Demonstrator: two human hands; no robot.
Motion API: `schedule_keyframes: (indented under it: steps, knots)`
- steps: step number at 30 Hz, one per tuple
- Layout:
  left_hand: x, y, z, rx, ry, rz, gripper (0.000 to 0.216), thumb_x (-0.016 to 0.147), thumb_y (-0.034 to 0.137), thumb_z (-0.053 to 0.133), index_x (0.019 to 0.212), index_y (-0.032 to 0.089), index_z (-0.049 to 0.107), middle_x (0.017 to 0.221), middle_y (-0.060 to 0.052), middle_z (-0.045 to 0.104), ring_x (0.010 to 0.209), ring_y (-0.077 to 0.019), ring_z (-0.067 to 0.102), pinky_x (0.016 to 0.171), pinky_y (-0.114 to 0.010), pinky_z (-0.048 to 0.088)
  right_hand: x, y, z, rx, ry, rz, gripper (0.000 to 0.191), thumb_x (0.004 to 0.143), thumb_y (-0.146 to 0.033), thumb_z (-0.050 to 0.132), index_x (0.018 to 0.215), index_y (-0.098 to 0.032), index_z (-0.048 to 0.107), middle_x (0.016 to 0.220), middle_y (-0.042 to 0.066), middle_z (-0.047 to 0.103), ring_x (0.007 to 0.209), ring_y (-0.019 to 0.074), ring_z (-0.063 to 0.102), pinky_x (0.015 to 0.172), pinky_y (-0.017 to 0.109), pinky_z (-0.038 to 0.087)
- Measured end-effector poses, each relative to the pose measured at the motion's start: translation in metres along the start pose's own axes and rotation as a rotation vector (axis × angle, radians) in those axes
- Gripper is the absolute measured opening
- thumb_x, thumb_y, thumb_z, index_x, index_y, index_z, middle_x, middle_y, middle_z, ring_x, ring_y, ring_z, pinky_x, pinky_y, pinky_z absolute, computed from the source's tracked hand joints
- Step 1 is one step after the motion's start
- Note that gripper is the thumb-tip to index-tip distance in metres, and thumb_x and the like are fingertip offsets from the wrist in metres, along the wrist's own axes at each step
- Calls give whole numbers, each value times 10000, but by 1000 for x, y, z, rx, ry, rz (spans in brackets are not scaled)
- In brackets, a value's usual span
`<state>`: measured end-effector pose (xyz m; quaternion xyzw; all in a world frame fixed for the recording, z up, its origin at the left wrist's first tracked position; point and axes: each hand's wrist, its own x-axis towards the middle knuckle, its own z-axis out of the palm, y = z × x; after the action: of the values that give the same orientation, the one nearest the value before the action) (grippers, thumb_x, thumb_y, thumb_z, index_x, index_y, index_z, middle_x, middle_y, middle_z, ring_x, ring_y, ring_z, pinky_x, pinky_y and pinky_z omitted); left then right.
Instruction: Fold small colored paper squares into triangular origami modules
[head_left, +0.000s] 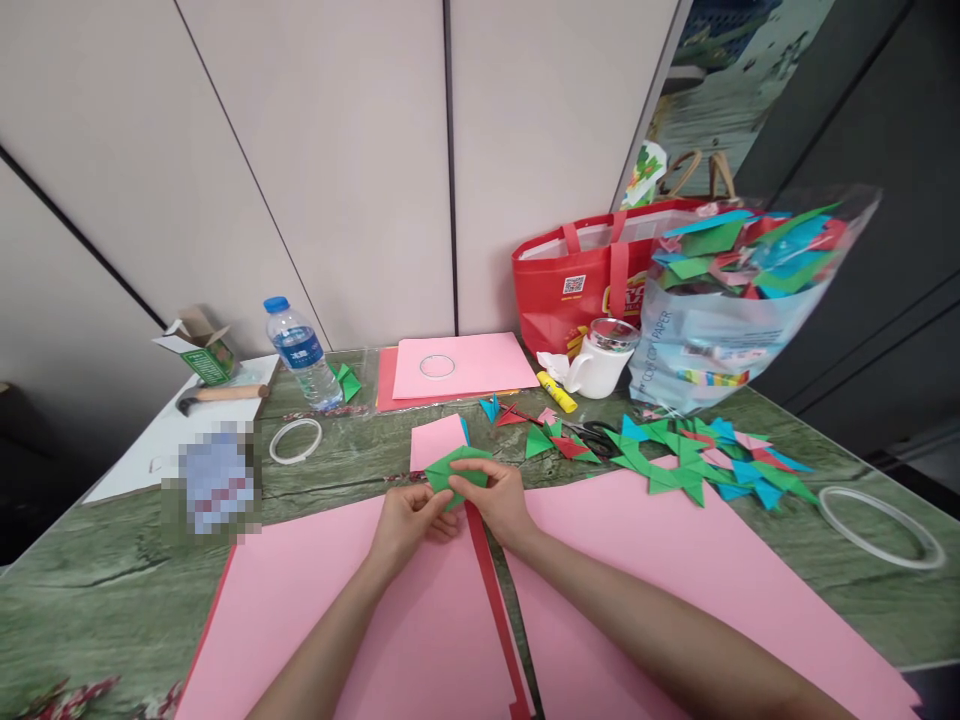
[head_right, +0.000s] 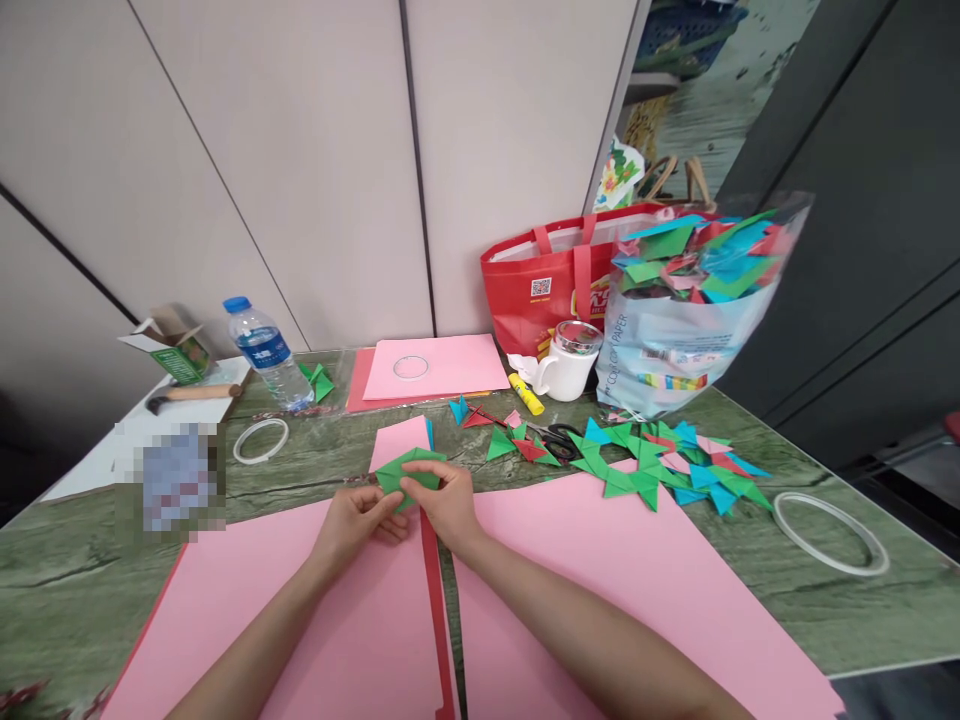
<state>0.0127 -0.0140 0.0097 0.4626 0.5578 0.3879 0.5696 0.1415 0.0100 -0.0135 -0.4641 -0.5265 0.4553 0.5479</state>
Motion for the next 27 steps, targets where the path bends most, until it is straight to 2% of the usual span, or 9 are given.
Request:
schedule_keyframes:
  steps: [7,21,24,27]
  knots:
    - [-3,1,1,-14,-34,62,304,626,402,638,529,152,494,475,-33,641,415,-176,615,410,-267,504,1,6,3,108,13,70,185,589,-256,672,761,-190,684,775,30,683,780,202,602,731,328,446]
    - [-5,3,-1,59,-134,102,304,697,408,564,537,158,500,452,-26,617,394,-145,590,397,-230,469,2,5,2,125,39,48,200,592,-277,672,773,-192,680,782,26,681,787,202,599,749,340,449]
    - [-1,1,-5,107,-91,130,323,710,418,541,520,160,500,391,1,572,323,-119,536,328,-192,401,2,2,0,74,26,12,176,607,-264,660,769,-199,680,780,23,682,785,202,602,750,337,450]
    - [2,1,-11,179,46,209,348,702,414,551,469,168,474,323,44,498,240,-80,439,261,-161,290,0,-1,-1,15,-31,-34,151,617,-238,650,761,-203,682,774,24,684,766,200,609,726,328,459]
